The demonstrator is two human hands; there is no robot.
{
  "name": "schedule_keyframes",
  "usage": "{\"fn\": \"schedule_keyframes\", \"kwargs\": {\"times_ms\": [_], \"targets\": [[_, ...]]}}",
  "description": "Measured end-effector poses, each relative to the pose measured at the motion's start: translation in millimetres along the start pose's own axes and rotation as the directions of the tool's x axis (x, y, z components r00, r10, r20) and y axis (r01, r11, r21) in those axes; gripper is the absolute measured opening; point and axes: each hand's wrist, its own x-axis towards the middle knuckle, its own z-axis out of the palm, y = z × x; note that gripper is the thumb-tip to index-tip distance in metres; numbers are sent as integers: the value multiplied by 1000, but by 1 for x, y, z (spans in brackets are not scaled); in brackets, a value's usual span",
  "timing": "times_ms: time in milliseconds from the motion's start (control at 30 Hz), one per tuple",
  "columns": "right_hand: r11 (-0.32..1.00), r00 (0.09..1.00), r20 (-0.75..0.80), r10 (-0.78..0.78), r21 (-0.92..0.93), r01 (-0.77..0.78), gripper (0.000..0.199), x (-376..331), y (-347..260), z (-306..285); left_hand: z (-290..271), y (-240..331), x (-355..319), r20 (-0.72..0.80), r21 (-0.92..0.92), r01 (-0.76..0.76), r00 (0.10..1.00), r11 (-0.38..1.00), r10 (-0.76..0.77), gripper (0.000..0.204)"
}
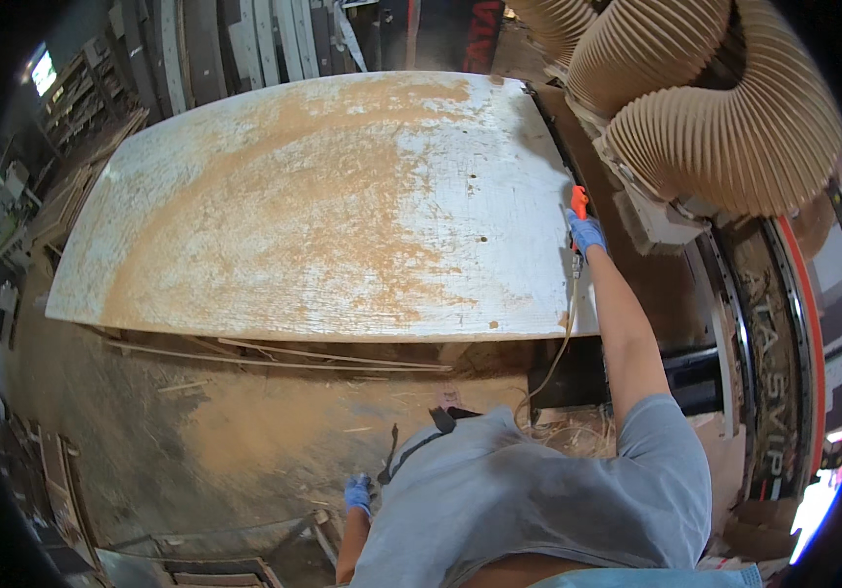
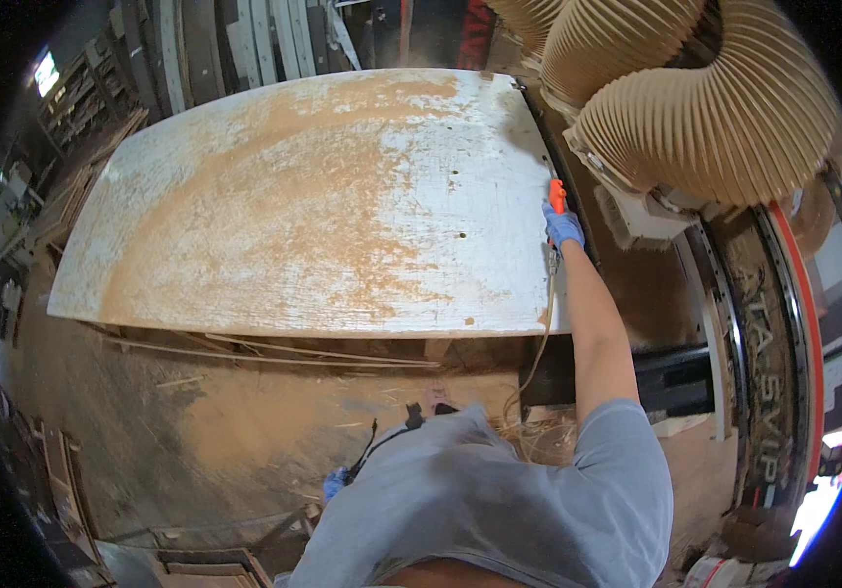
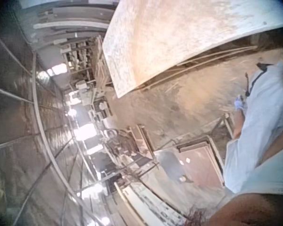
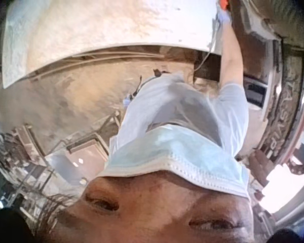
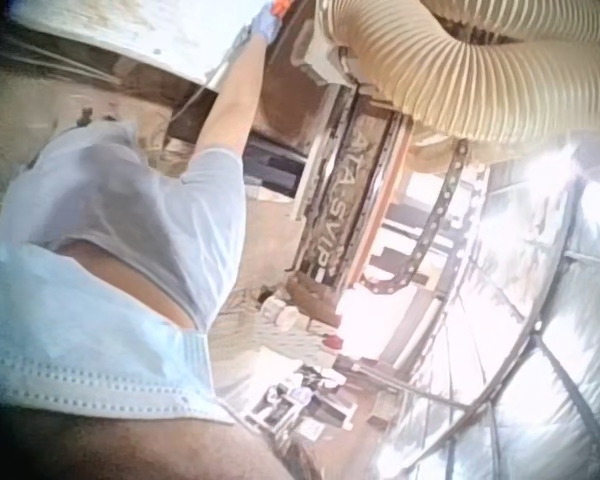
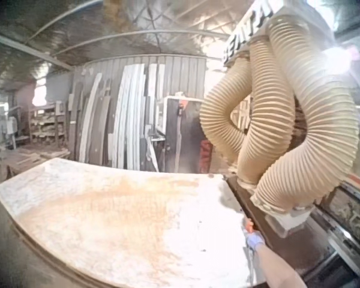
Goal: The person wipes a large sheet of plywood with a cloth, then moves to a control panel to retrieve a printed receipt. They walk through the workshop, gather scattered wood scraps from the floor, and carry them outside to a designated pile.
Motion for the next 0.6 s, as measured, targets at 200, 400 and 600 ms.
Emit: {"fn": "schedule_keyframes", "kwargs": {"times_ms": [200,400,600], "targets": [[990,998,6,56,-129,-55,56,-28,17,-1,-90,13,10,-68,33,-59,996,998,61,14],[963,999,17,43,-268,-36,59,-29,-20,20,-137,-19,32,-129,208,-118,981,971,147,14],[964,994,45,96,-251,-82,58,5,-59,25,-76,-45,27,-104,465,-19,992,885,76,19]]}}
